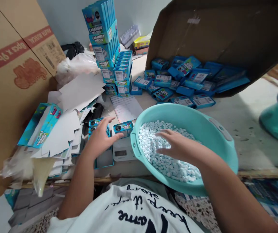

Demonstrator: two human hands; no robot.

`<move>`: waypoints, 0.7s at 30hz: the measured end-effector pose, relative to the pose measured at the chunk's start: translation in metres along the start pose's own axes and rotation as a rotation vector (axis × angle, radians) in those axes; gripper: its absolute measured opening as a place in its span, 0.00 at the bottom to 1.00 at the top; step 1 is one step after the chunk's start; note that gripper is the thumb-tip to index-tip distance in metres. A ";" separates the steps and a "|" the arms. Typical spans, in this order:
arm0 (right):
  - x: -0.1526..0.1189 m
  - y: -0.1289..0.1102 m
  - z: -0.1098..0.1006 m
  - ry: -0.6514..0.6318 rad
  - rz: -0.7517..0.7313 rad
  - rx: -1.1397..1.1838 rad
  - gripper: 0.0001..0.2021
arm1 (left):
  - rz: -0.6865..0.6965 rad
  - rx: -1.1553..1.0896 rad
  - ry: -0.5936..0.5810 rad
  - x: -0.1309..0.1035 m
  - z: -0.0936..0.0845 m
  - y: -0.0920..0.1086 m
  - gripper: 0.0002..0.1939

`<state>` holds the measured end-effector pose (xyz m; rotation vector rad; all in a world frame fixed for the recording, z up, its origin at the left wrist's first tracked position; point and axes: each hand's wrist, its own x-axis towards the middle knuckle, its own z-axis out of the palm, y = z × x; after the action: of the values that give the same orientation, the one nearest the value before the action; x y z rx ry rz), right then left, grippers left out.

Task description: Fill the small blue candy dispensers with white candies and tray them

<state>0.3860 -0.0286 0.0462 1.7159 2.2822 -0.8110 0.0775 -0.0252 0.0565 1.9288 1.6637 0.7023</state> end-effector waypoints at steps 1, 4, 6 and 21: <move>0.000 -0.003 0.001 -0.057 -0.012 0.011 0.31 | 0.002 -0.008 0.072 -0.005 -0.007 -0.005 0.29; 0.003 -0.011 0.005 -0.142 -0.051 0.013 0.32 | 0.025 0.038 0.235 -0.019 -0.032 -0.027 0.23; 0.006 -0.015 0.008 -0.116 -0.049 -0.024 0.32 | 0.033 0.082 0.294 -0.028 -0.046 -0.042 0.21; 0.017 -0.017 0.004 -0.168 0.009 -0.005 0.27 | 0.023 0.106 0.333 -0.048 -0.048 -0.068 0.10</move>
<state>0.3645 -0.0201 0.0405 1.5892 2.1625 -0.9095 -0.0108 -0.0617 0.0443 1.9896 1.9106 1.0078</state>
